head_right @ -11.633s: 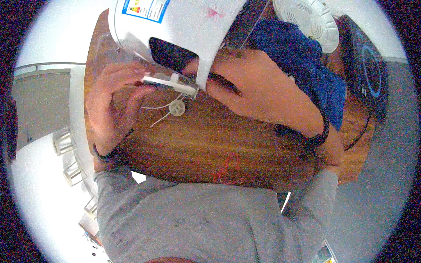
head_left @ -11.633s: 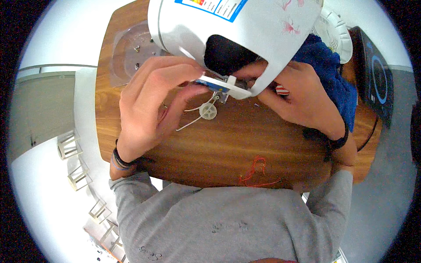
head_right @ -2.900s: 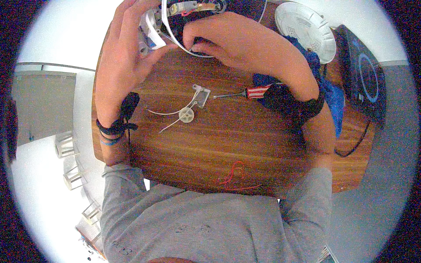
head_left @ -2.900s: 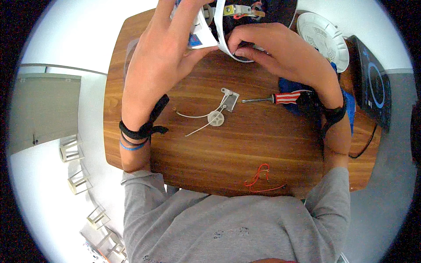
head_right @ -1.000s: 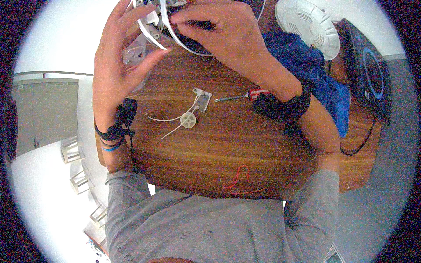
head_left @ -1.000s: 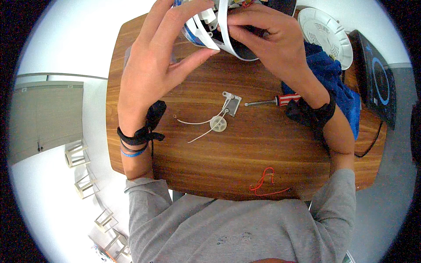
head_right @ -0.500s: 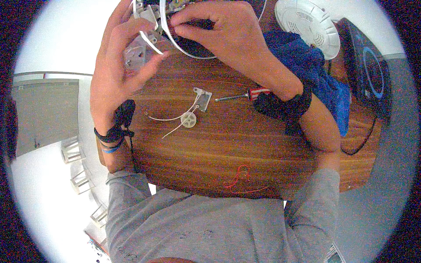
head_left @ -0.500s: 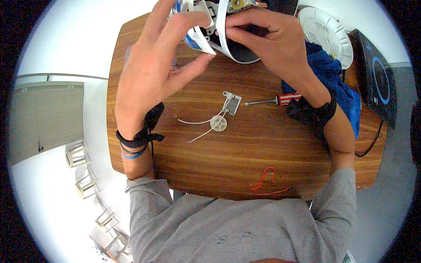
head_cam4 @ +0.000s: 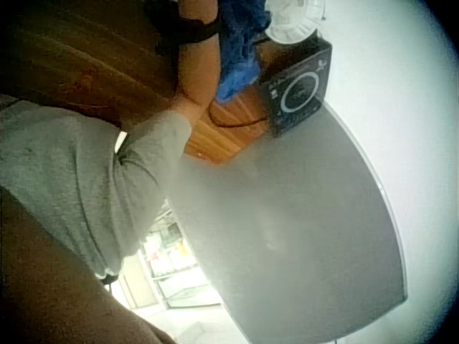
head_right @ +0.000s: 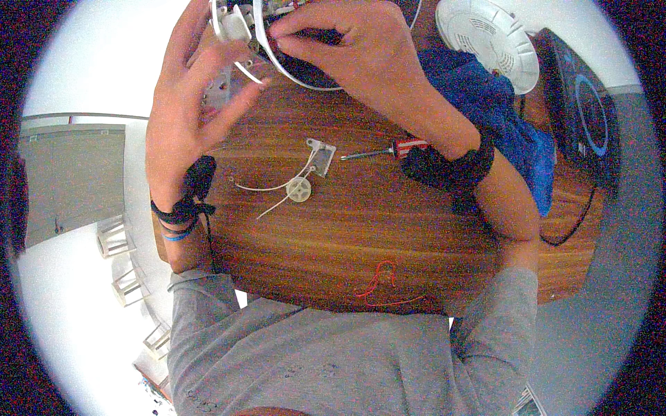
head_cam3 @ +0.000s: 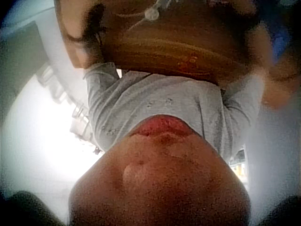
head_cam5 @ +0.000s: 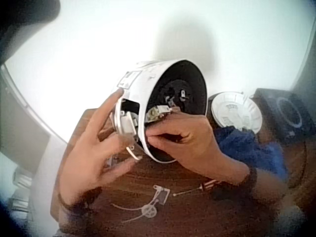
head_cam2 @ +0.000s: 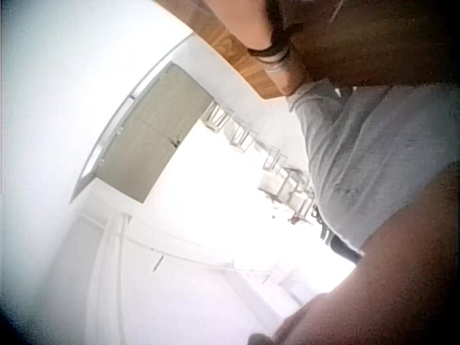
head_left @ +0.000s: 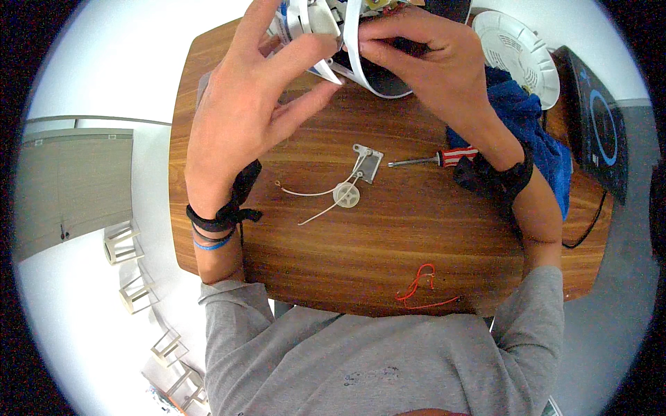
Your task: The person uses a screwdriver to remove screws from a white appliance and manipulates internal components and wires. They continue adjusting parts inside the device throughout the clip.
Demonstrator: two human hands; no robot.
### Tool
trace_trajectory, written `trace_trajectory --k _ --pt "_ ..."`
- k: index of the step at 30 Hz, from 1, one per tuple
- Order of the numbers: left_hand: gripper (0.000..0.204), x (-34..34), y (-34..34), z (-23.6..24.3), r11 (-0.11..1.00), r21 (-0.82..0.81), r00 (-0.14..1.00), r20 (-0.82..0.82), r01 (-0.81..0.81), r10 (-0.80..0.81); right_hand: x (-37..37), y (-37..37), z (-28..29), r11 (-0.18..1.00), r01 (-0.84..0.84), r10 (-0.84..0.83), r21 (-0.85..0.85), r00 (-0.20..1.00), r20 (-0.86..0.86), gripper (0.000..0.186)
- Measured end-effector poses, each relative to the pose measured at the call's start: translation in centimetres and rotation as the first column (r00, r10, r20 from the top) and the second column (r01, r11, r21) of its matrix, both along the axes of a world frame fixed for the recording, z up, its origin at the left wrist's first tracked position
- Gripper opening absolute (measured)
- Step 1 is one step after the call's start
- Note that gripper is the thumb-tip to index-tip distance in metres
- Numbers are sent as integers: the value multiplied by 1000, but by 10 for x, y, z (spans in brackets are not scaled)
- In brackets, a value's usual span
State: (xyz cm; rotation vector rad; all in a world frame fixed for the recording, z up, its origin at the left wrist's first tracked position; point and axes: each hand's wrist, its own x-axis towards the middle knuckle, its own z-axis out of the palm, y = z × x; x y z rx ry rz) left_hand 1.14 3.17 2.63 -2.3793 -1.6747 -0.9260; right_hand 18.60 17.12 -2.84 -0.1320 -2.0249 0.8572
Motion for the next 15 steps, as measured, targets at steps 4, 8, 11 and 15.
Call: trace_trajectory --k 4,8,11,15 --pt "28 3 -2 6 999 -45 999 -31 -26 25 -2 0 -1 1000 -6 6 -10 1000 -28 11" --pt "29 4 -4 6 998 -27 995 -76 -64 62 0 -2 3 999 19 -19 -32 1000 18 11" --pt "30 4 -4 5 998 5 993 -94 -69 69 -1 1 -1 1000 0 0 -14 1000 -3 11" --pt "30 8 -4 11 997 12 995 -70 -72 72 0 2 0 998 -25 27 -62 999 32 11"
